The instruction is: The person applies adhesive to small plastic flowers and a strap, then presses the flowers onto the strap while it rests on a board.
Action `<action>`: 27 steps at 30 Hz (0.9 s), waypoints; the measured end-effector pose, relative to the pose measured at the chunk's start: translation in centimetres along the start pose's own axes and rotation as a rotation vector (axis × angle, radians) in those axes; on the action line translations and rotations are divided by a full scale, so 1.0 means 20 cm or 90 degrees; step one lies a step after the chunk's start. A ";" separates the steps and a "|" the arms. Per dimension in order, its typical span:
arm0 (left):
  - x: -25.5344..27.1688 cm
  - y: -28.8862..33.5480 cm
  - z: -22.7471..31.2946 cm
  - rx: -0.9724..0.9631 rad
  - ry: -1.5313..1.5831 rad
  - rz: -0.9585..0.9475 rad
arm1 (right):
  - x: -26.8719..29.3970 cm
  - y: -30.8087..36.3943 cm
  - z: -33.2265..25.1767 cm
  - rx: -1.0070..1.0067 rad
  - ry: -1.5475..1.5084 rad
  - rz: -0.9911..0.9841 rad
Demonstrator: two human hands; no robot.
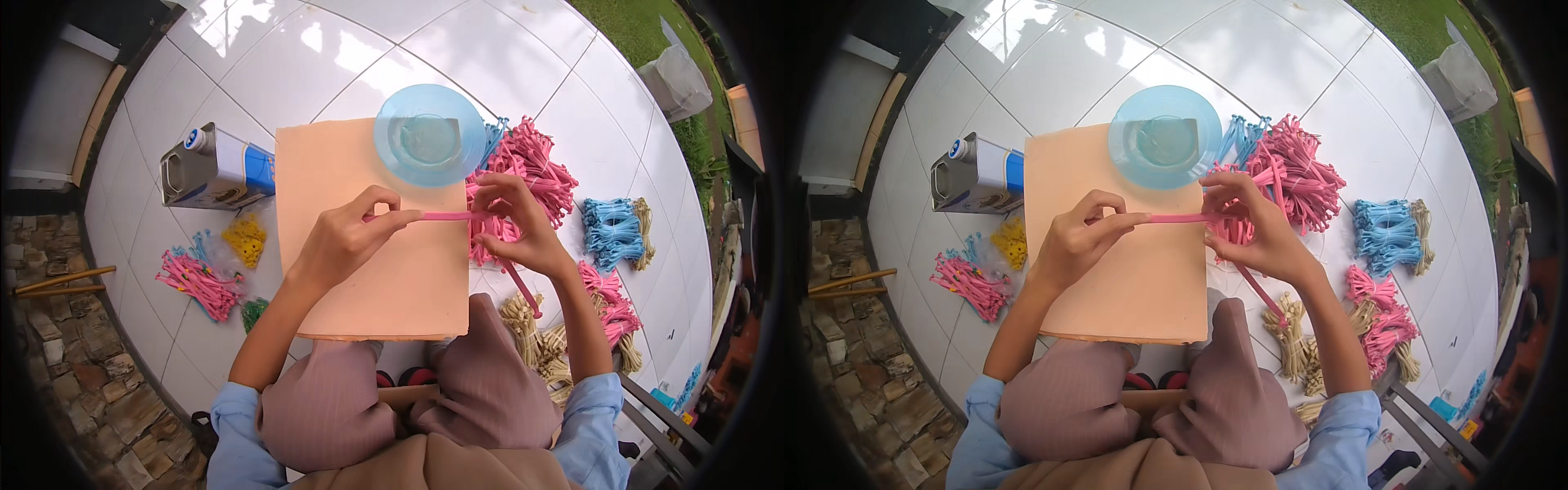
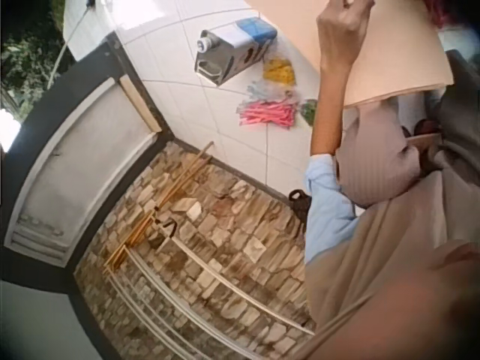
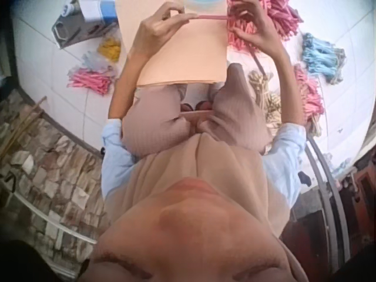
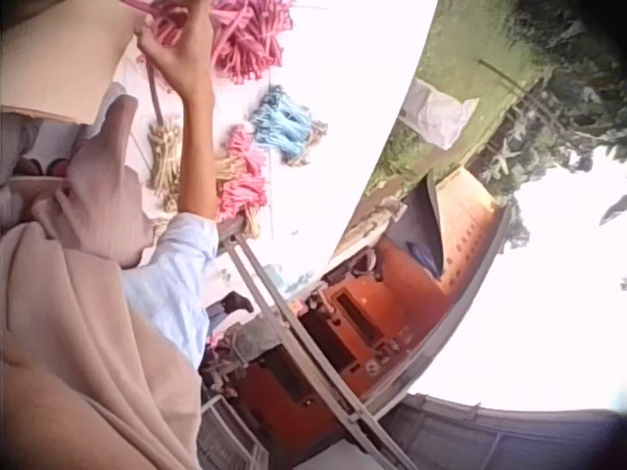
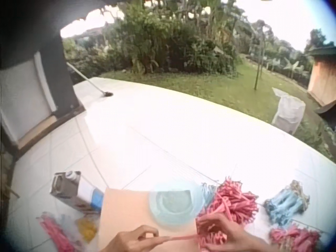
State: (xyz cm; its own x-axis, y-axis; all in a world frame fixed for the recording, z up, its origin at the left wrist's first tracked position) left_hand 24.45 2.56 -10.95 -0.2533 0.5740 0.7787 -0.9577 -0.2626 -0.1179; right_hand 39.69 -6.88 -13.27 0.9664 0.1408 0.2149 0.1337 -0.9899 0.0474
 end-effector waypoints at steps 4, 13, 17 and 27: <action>0.01 -0.04 -0.02 0.003 -0.056 -0.014 | 0.01 -0.03 0.06 0.014 -0.004 0.032; -0.04 -0.06 -0.07 0.011 -0.073 -0.021 | -0.01 -0.01 0.16 0.044 0.035 0.081; -0.05 -0.05 -0.07 0.004 -0.066 -0.014 | -0.03 0.03 0.18 0.122 0.060 0.140; -0.06 -0.06 -0.09 0.002 -0.041 -0.008 | -0.10 0.10 0.24 0.270 0.238 0.252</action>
State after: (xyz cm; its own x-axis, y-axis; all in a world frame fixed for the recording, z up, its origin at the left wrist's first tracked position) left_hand 25.57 3.53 -12.81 -0.2320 0.5265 0.8179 -0.9602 -0.2582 -0.1062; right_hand 39.01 -9.21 -18.32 0.8299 -0.3116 0.4628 -0.0658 -0.8784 -0.4734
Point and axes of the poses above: each hand's wrist, its own y-axis away from the middle knuckle, its own x-axis out of the back of the hand, z = x × y, the point moved 8 cm from there along -y, towards the middle knuckle, and after that the axes turned 14 degrees about -z, right-handed, at the moved point
